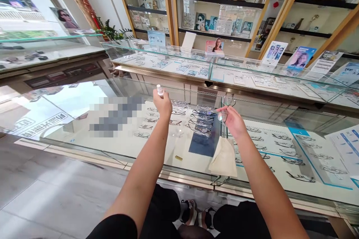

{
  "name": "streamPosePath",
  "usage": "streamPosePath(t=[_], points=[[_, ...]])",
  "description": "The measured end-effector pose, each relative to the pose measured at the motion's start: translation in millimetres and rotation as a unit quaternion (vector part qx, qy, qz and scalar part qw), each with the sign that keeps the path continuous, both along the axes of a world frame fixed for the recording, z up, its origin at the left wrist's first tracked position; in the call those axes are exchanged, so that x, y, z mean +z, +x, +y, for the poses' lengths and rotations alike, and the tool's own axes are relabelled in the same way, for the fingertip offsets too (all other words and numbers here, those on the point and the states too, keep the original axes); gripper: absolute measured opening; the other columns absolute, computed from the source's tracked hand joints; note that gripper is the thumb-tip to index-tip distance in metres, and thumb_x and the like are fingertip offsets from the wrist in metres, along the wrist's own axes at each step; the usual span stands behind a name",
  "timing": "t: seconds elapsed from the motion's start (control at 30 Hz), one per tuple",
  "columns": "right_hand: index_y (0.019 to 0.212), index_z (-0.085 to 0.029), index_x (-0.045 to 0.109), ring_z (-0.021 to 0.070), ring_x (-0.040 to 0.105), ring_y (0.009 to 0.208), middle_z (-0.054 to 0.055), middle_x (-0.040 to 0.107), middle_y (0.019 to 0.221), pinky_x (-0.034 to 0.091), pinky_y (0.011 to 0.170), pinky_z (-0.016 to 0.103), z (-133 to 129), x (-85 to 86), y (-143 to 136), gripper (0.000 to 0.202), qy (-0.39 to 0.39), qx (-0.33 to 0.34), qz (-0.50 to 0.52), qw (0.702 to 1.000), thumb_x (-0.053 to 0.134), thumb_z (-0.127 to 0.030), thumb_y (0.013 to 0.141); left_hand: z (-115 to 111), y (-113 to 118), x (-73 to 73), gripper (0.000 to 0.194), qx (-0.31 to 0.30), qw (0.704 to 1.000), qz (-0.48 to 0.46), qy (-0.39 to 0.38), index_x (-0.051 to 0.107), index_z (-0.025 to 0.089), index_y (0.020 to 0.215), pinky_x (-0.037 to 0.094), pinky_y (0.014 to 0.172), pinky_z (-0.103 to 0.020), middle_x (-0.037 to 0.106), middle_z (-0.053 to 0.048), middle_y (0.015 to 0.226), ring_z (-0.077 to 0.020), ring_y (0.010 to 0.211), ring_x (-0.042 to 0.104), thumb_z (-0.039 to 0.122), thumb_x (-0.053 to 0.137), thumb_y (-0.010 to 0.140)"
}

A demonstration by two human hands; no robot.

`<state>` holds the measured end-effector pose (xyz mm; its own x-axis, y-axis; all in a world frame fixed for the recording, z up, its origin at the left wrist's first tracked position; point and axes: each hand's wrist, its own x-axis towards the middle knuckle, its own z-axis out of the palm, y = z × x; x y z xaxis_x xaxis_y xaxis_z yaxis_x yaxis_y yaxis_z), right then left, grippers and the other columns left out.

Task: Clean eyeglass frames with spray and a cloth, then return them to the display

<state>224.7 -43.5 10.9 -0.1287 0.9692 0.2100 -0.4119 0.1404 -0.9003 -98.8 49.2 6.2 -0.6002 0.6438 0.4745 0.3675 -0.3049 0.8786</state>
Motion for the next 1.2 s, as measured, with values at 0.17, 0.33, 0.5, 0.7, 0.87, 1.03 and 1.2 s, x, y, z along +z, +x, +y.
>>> streamPosePath(t=[0.17,0.33,0.5,0.7,0.87,1.03,1.2], points=[[0.094,-0.025,0.077,0.0198,0.068,0.091,0.007,0.079,0.108,0.055,0.082,0.034,2,-3.5,5,0.019,-0.012,-0.011,-0.016,1.000,0.070,-0.042,0.094,12,-31,-12.6,0.031,0.103,0.991,-0.026,-0.081,0.052,0.018,0.122,0.047,0.103,-0.033,0.065,-0.012,0.119,-0.0218,0.109,0.063,0.008,0.054,0.092],[0.094,-0.026,0.077,0.0208,0.068,0.086,0.009,0.079,0.109,0.056,0.079,0.036,10,-12.3,11,0.020,-0.012,-0.017,-0.040,0.999,0.070,-0.045,0.092,15,-54,-23.7,0.028,0.128,0.982,-0.051,-0.132,0.062,0.020,0.117,0.047,0.107,-0.037,0.070,-0.010,0.121,-0.0250,0.113,0.066,0.013,0.063,0.090],[0.094,-0.026,0.077,0.0215,0.069,0.086,0.009,0.080,0.109,0.057,0.080,0.038,14,-16.2,15,0.022,-0.012,-0.021,-0.049,0.999,0.071,-0.047,0.092,21,-65,-35.8,0.029,0.154,0.967,-0.094,-0.179,0.063,0.020,0.113,0.048,0.107,-0.042,0.072,-0.012,0.119,-0.0274,0.115,0.067,0.012,0.066,0.086],[0.095,-0.026,0.078,0.0209,0.070,0.085,0.009,0.080,0.109,0.057,0.081,0.038,13,-15.7,14,0.022,-0.013,-0.025,-0.051,0.998,0.070,-0.046,0.093,26,-70,-42.4,0.033,0.158,0.957,-0.118,-0.212,0.061,0.020,0.113,0.047,0.107,-0.044,0.072,-0.015,0.123,-0.0304,0.119,0.067,0.009,0.067,0.082],[0.093,-0.026,0.078,0.0212,0.067,0.084,0.009,0.080,0.108,0.056,0.078,0.038,14,-16.7,14,0.021,-0.019,-0.026,-0.042,0.999,0.073,-0.046,0.090,22,-67,-41.1,0.037,0.160,0.954,-0.123,-0.223,0.060,0.020,0.114,0.048,0.107,-0.044,0.071,-0.015,0.124,-0.0303,0.119,0.068,0.004,0.066,0.081],[0.094,-0.026,0.077,0.0220,0.068,0.087,0.009,0.079,0.110,0.055,0.079,0.038,12,-12.6,15,0.023,-0.011,-0.033,-0.060,0.998,0.071,-0.048,0.092,15,-60,-21.8,0.060,0.201,0.949,-0.123,-0.210,0.050,0.018,0.136,0.040,0.118,-0.049,0.058,-0.023,0.147,-0.0345,0.140,0.057,0.011,0.073,0.082],[0.093,-0.027,0.074,0.0220,0.068,0.089,0.008,0.078,0.108,0.055,0.081,0.038,14,-6.6,19,0.022,0.009,-0.061,-0.044,0.997,0.070,-0.048,0.092,-16,-9,20.9,0.070,0.264,0.964,0.025,0.022,0.040,0.020,0.149,0.023,0.130,-0.048,0.038,-0.021,0.165,-0.0319,0.160,0.031,0.018,0.071,0.086]])
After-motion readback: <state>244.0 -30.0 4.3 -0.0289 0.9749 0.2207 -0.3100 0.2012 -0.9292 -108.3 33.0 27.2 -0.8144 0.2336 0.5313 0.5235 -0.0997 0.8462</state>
